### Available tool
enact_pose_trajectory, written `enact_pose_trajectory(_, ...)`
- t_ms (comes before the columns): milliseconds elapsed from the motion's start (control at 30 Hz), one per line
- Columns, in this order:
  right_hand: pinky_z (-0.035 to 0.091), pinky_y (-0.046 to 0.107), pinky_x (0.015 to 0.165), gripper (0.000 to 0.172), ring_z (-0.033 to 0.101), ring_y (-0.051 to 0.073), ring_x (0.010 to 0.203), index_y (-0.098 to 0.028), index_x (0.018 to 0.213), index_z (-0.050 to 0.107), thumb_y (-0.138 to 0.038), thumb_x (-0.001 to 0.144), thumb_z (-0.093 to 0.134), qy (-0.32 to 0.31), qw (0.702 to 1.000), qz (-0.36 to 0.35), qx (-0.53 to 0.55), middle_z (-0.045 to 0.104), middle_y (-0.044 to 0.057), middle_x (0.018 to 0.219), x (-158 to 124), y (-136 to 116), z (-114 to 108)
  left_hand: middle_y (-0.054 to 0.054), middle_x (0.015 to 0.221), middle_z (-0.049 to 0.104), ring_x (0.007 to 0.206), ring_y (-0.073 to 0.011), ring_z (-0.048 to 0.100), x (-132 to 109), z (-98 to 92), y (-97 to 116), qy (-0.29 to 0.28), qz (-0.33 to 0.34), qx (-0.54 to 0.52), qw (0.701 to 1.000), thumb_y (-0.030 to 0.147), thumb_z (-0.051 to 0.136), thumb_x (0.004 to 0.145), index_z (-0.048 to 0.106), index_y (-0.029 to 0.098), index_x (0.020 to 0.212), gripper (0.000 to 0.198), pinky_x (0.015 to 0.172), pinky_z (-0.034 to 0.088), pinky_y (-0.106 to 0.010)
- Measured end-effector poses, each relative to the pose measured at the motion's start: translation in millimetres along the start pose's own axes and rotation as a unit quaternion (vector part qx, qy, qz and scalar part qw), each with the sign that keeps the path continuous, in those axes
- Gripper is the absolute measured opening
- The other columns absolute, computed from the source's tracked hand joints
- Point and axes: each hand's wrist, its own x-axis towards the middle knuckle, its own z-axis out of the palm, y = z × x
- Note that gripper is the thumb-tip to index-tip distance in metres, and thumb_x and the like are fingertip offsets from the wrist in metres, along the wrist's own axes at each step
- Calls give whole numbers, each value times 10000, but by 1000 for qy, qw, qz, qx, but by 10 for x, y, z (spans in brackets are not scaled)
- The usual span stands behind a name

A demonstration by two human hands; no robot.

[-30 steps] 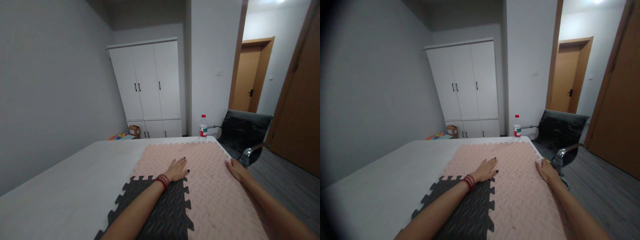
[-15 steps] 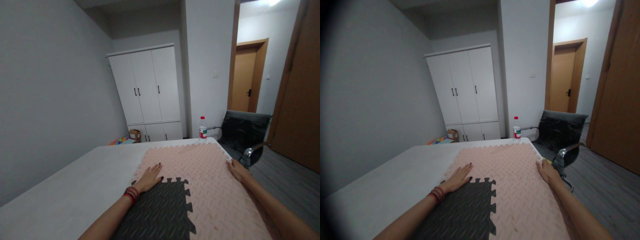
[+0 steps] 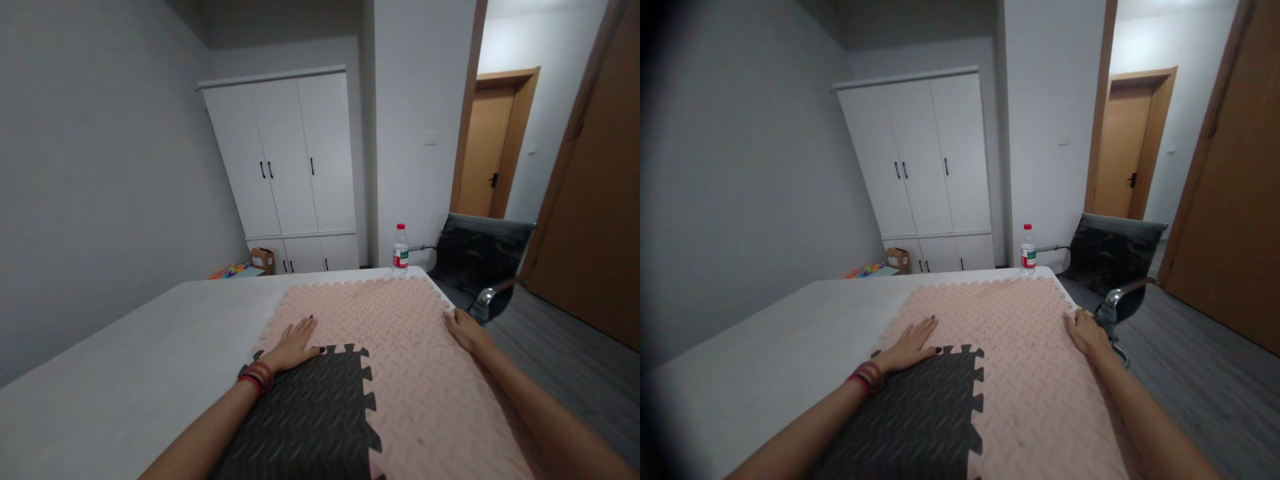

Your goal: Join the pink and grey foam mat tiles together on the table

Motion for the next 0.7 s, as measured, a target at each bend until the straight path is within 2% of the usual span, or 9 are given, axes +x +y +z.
enact_pose_trajectory(100, 365, 424, 873, 511, 479, 264, 1100, -137, 1042, 540, -499, 885, 215, 10, 998, -2, -55, 535, 155, 1173, -79, -73, -69, -83, 1510, 58, 1383, -226, 38, -13, -30, 45, -9, -11, 10, 1000, 658, 271, 804, 103, 185, 1436, 807, 1095, 62, -460)
enact_pose_trajectory(233, 233, 565, 946, 433, 373, 325, 1179, -68, 1140, 508, -334, 885, 281, 122, 979, -9, -162, 504, 227, 1203, -341, -369, -231, -159, 1489, 128, 1370, -292, 110, -103, -127, 231, -6, -59, 35, 998, 602, 329, 810, 187, 163, 1421, 766, 1060, 79, -550)
enact_pose_trajectory(300, 171, 585, 974, 432, 338, 335, 1211, -27, 1209, 461, -225, 879, 264, 150, 971, -36, -181, 463, 261, 1250, -532, -592, -300, -196, 1478, 144, 1359, -340, 126, -192, -193, 408, 18, -92, 48, 994, 545, 375, 814, 264, 141, 1396, 717, 1039, 44, -598)
enact_pose_trajectory(367, 147, 562, 1006, 446, 317, 314, 1244, -40, 1262, 426, -176, 863, 278, 144, 970, -66, -184, 428, 243, 1304, -767, -819, -353, -204, 1484, 103, 1359, -358, 91, -326, -260, 629, 52, -109, 58, 991, 458, 405, 822, 292, 116, 1381, 665, 1038, -16, -602)
enact_pose_trajectory(467, 193, 484, 1039, 449, 338, 259, 1257, -127, 1278, 442, -260, 861, 338, 102, 972, -138, -159, 413, 158, 1357, -1231, -1010, -433, -181, 1494, 71, 1367, -330, 67, -660, -329, 965, 78, -93, 56, 991, 367, 408, 826, 272, 118, 1393, 634, 1064, -28, -561)
enact_pose_trajectory(533, 235, 449, 1044, 448, 366, 236, 1248, -179, 1249, 482, -356, 872, 318, 60, 975, -185, -110, 400, 114, 1378, -1620, -927, -500, -157, 1494, 120, 1367, -302, 111, -997, -332, 1128, 63, -63, 43, 995, 384, 404, 827, 292, 153, 1392, 620, 1084, 42, -530)
enact_pose_trajectory(567, 251, 438, 1046, 459, 372, 232, 1247, -196, 1229, 503, -398, 874, 295, 46, 976, -195, -81, 393, 100, 1386, -1834, -806, -533, -147, 1488, 162, 1362, -288, 148, -1196, -319, 1179, 48, -47, 35, 997, 411, 406, 824, 319, 174, 1383, 614, 1089, 94, -510)
enact_pose_trajectory(667, 283, 409, 1059, 483, 367, 247, 1257, -228, 1152, 563, -489, 817, 334, 60, 989, -132, -8, 423, 82, 1365, -2504, -178, -582, -119, 1463, 257, 1343, -245, 230, -1842, -217, 1217, -10, -7, 1, 1000, 472, 451, 794, 368, 221, 1362, 627, 1085, 218, -420)
enact_pose_trajectory(700, 306, 402, 1054, 483, 389, 256, 1242, -241, 1120, 579, -507, 779, 365, 75, 995, -70, 14, 451, 80, 1340, -2717, 80, -574, -108, 1465, 253, 1343, -231, 229, -2042, -159, 1204, -20, 0, -18, 1000, 476, 471, 784, 357, 230, 1367, 643, 1086, 230, -394)
